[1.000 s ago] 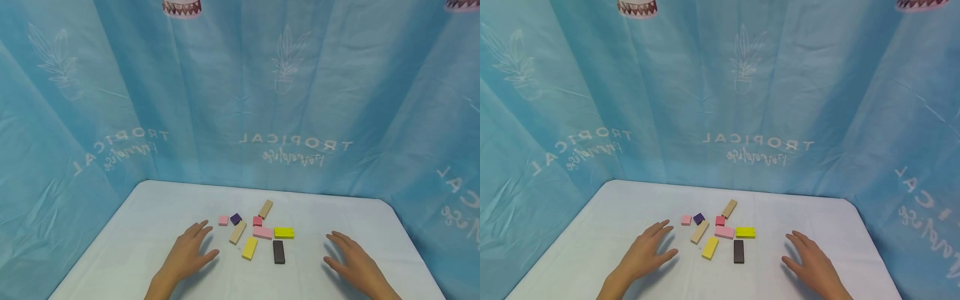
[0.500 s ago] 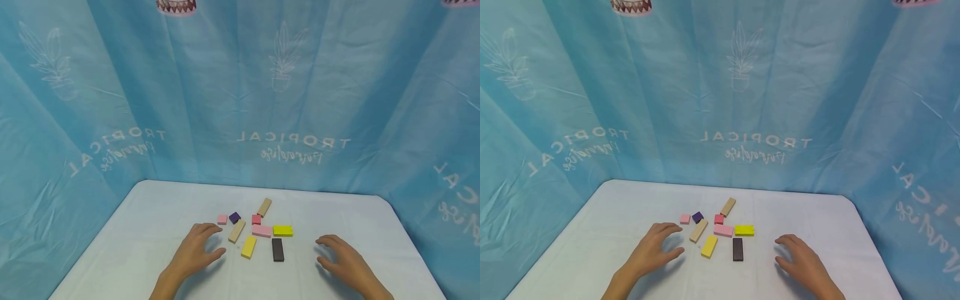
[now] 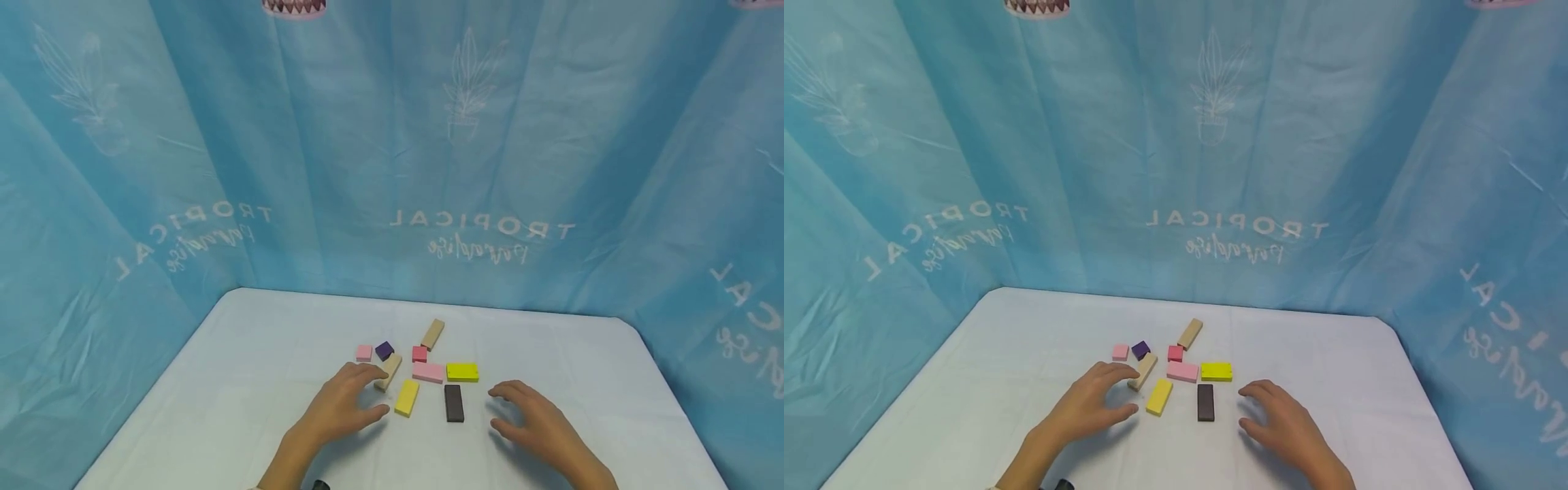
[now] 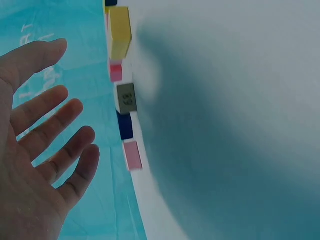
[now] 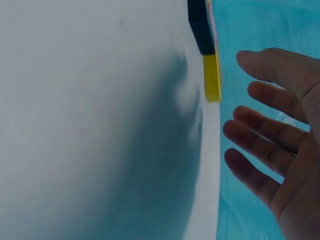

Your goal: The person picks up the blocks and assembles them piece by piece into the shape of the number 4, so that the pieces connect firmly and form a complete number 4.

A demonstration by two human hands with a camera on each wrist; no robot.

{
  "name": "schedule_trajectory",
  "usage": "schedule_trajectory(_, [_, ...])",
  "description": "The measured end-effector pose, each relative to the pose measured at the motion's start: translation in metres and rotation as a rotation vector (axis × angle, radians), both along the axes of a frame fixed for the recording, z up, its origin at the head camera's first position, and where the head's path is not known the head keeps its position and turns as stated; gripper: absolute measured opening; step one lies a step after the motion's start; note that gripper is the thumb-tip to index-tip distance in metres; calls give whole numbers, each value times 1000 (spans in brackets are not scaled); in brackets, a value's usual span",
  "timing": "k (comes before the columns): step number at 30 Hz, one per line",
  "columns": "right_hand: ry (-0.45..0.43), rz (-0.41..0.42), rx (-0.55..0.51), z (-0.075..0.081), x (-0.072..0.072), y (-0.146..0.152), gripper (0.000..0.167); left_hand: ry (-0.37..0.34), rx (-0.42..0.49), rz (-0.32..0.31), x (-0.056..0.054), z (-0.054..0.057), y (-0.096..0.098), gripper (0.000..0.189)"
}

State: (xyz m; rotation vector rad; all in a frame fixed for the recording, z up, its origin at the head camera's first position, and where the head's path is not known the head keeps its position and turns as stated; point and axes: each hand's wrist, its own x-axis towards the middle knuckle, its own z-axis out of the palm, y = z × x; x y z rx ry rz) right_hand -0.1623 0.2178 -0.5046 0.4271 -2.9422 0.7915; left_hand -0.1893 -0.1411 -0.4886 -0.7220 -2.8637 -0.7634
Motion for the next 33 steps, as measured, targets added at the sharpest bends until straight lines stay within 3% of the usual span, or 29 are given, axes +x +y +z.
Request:
schedule_trajectory(6, [45, 73, 8, -3, -4, -14, 37, -16, -32, -20, -1, -2, 7, 47])
schedule_trajectory(17, [14, 116, 43, -3, -10, -37, 38, -12, -91, -72, -7, -9, 25, 49])
schedule_trajectory(23, [-39, 133, 80, -8, -14, -46, 39, -46, -133, -84, -10, -13, 34, 49])
schedule_trajectory(33, [-54, 132, 111, -7, -19, -53, 42, -88, -166, -72, -17, -9, 38, 52])
